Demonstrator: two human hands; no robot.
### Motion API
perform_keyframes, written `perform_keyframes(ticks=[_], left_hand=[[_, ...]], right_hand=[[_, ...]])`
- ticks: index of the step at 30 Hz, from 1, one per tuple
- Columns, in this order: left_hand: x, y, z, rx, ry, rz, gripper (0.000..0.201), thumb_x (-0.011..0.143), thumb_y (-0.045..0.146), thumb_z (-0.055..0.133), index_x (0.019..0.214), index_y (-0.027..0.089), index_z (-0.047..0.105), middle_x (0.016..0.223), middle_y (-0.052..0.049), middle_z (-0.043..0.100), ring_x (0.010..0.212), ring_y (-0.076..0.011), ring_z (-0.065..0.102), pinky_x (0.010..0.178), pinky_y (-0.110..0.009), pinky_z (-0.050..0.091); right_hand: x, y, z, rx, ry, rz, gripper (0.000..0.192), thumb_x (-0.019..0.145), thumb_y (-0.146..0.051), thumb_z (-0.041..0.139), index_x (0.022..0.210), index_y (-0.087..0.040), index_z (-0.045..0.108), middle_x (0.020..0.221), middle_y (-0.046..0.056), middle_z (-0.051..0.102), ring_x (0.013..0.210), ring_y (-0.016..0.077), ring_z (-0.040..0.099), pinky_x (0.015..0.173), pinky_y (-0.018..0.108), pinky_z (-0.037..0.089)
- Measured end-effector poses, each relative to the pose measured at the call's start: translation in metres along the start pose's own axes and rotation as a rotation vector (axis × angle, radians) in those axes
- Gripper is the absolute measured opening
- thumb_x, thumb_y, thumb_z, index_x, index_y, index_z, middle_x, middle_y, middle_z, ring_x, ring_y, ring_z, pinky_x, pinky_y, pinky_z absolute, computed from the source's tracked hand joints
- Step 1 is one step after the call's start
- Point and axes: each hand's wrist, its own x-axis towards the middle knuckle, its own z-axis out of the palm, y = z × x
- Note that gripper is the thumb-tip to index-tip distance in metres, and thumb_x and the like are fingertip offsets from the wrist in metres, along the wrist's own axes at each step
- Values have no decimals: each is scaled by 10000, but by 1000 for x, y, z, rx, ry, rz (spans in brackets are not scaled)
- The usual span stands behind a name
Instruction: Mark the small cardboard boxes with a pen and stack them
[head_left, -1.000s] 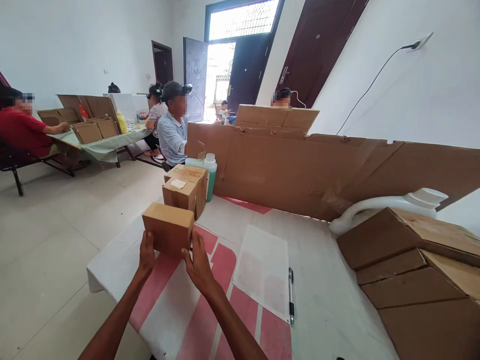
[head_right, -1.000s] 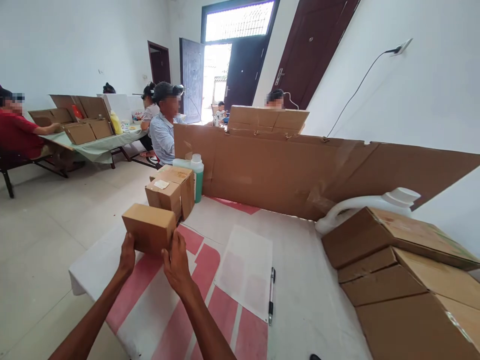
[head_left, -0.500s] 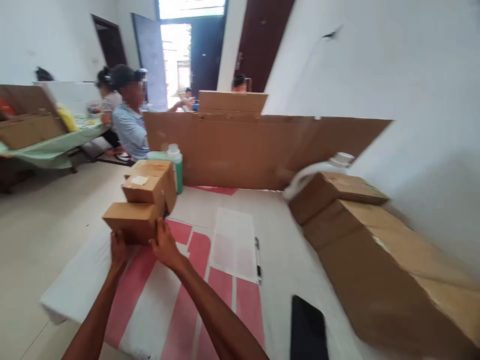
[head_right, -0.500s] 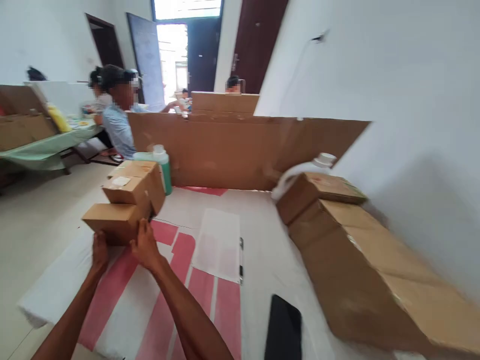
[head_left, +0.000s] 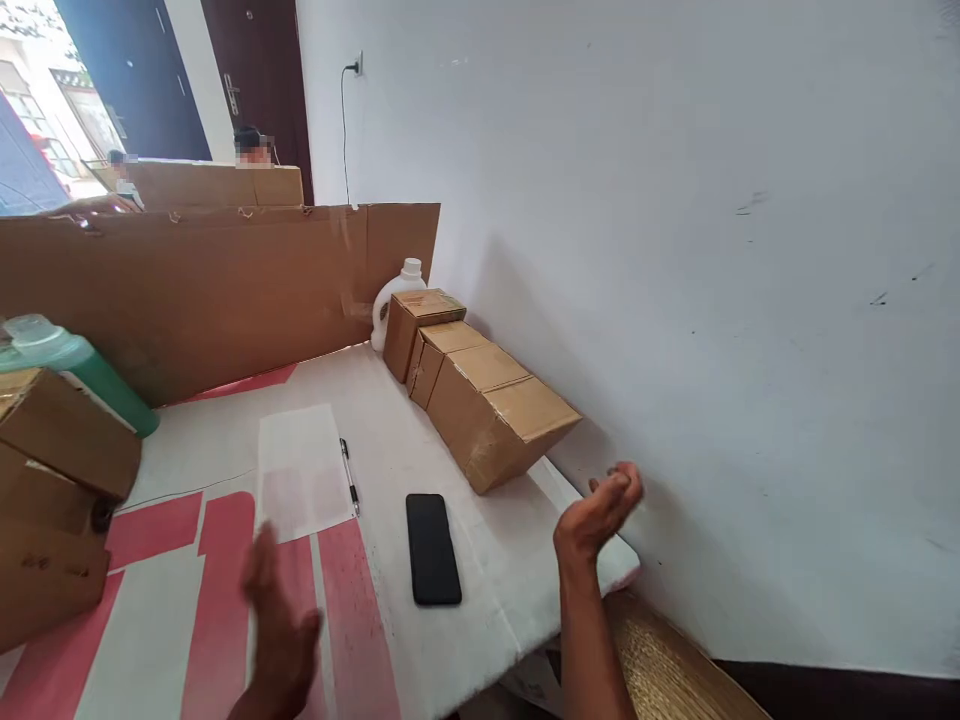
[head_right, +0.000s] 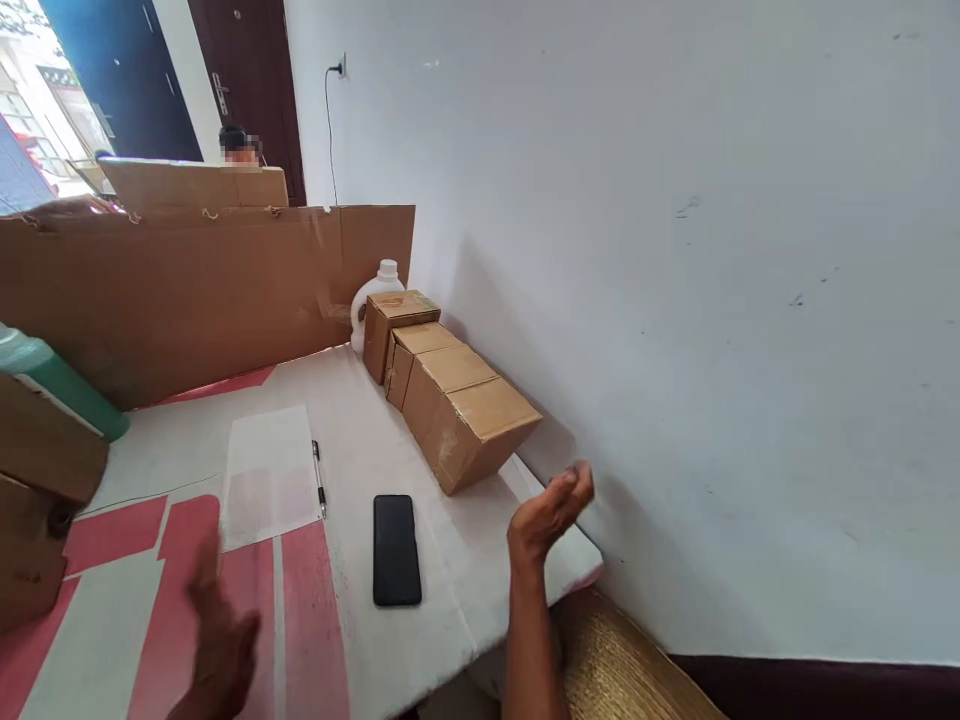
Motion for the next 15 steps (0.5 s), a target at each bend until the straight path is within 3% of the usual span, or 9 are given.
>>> perform_keyframes(ticks=[1, 3, 5, 8, 12, 15], left_hand=[[8, 13, 22, -40, -115, 86, 876, 927, 723, 473, 1654, 376, 131, 1740, -40, 167, 1601, -378, 93, 1304, -593, 48], [33, 42, 67, -131, -379, 106, 798, 1011, 589, 436, 1662, 342, 46, 1757, -50, 84, 1616, -304, 66, 1302, -559, 115], [64, 68, 111, -230, -529, 63, 818, 1027, 607, 379, 1664, 270, -7, 1759, -87, 43, 1622, -264, 30, 1308, -532, 62], [104, 93, 164, -315, -690, -55, 1007, 952, 766, 356, 1661, 148, -4, 1751, -155, -39, 1619, -274, -69, 1308, -476, -25], [119, 105, 203, -381, -755, -101, 1072, 900, 863, 164, 1658, 107, 98, 1743, -190, 48, 1619, -316, 6, 1308, -497, 15], [104, 115, 208, -441, -789, -80, 1135, 855, 910, 132, 1646, 100, 200, 1724, -198, 170, 1609, -353, 104, 1308, -520, 81]], right_hand=[[17, 10, 6, 19, -36, 57, 744, 1000, -647, 206, 1521, -148, 387, 1578, 227, 375, 1469, 342, 366, 1159, 598, 327], [30, 27, 19, 55, -144, 138, 830, 961, -709, 128, 1466, -150, 475, 1505, 222, 486, 1424, 351, 440, 1106, 603, 382], [21, 40, 25, 88, -259, 176, 869, 932, -756, 119, 1398, -172, 562, 1415, 195, 592, 1371, 335, 509, 1063, 563, 431], [-10, 53, 14, 101, -334, 173, 852, 917, -794, 208, 1349, -178, 609, 1380, 180, 627, 1326, 311, 547, 1018, 486, 467], [-44, 62, -15, 54, -277, 178, 875, 932, -780, 243, 1434, -112, 505, 1403, 233, 570, 1255, 353, 575, 1007, 545, 463], [-53, 62, -27, 54, -373, 158, 851, 950, -743, 196, 1474, -132, 474, 1384, 211, 585, 1274, 379, 566, 1034, 600, 449]])
